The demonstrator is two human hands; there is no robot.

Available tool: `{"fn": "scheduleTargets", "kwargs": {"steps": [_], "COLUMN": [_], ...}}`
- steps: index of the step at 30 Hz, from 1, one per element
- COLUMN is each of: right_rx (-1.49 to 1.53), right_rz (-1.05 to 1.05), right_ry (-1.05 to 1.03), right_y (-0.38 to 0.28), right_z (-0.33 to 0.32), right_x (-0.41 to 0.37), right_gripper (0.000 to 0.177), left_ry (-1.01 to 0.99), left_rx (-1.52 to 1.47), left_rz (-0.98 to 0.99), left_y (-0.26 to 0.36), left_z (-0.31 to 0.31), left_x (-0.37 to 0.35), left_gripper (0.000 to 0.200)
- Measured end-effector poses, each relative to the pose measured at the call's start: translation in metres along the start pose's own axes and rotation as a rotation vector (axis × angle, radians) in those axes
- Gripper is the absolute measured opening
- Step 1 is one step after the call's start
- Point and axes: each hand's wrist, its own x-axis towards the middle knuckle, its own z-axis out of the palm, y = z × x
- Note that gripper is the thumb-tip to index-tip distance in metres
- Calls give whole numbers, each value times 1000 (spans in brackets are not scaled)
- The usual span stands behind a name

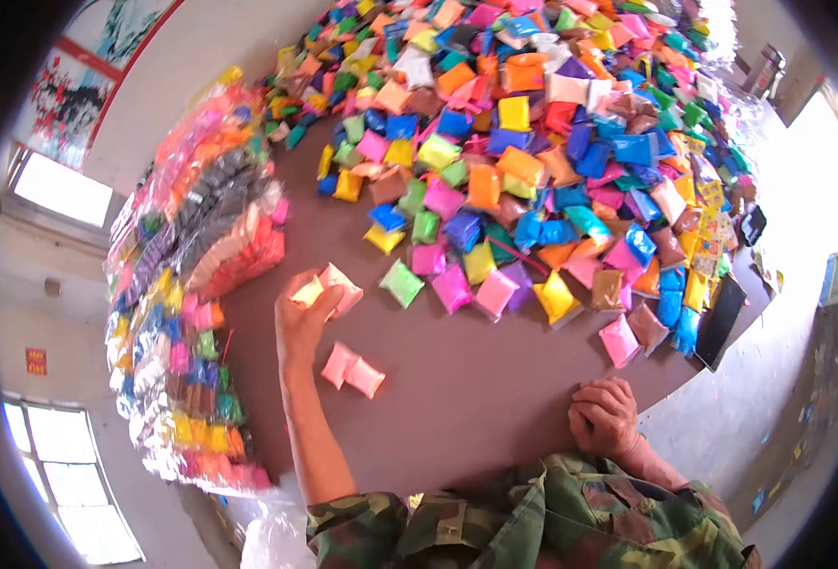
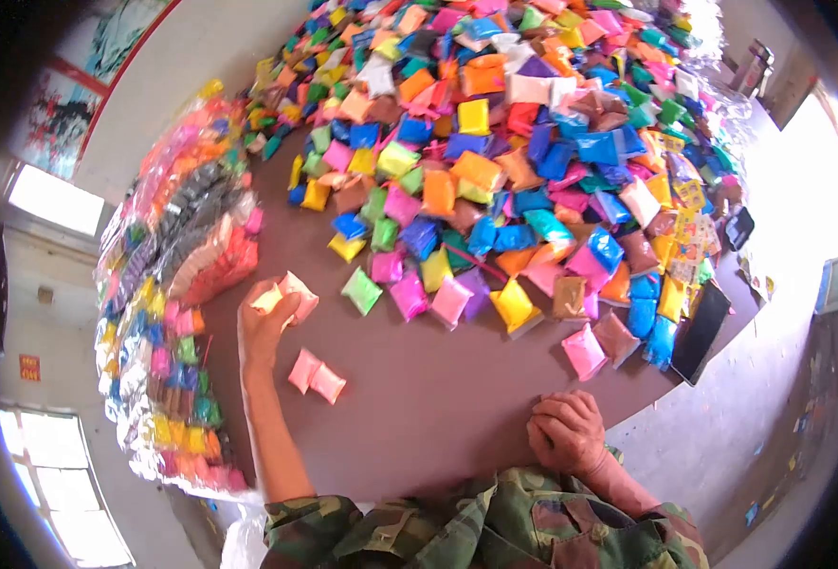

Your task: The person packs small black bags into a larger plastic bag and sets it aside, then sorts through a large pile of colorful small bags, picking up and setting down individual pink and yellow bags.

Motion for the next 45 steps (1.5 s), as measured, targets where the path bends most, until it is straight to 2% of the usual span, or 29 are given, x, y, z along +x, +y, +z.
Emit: {"fn": "scheduleTargets", "kwargs": {"steps": [4,8,15,21,23,27,30,33,36,39,42,45], "right_rx": [10,9,2,12,28,29,28,26,40,42,41,25], "right_rz": [-19,-22,-9,2,19,18,16,9,11,21,16,17], "right_ry": [8,5,10,6,-3,-3,0,5,7,5,3,8], "right_y": [-1,-5,-8,-8,-8,-8,-8,-7,-7,-8,-5,-4], "right_z": [1,0,1,0,0,-1,-1,-1,0,0,1,0], "right_x": [0,2,2,1,-1,-1,0,0,0,1,-1,0], "right_gripper": [14,13,12,11,10,9,10,11,11,11,11,13], "left_ry": [66,27,21,144,130,154,319,364,287,152,115,53], "left_rx": [-57,-141,-64,-75,-13,56,297,227,66,-286,-485,-354], "left_rz": [-66,-70,-46,-115,-146,-241,-179,-219,-231,-143,-141,-141], "left_y": [-20,-23,-36,-39,-55,-42,-45,-30,-32,-34,-31,-21], "left_z": [-14,-18,-25,-34,-47,-40,-46,-51,-51,-45,-31,-7], "left_x": [-41,-62,-84,-98,-99,-110,-114,-121,-124,-125,-115,-101], "left_gripper": [41,36,30,24,28,35,39,43,44,41,38,37]}}
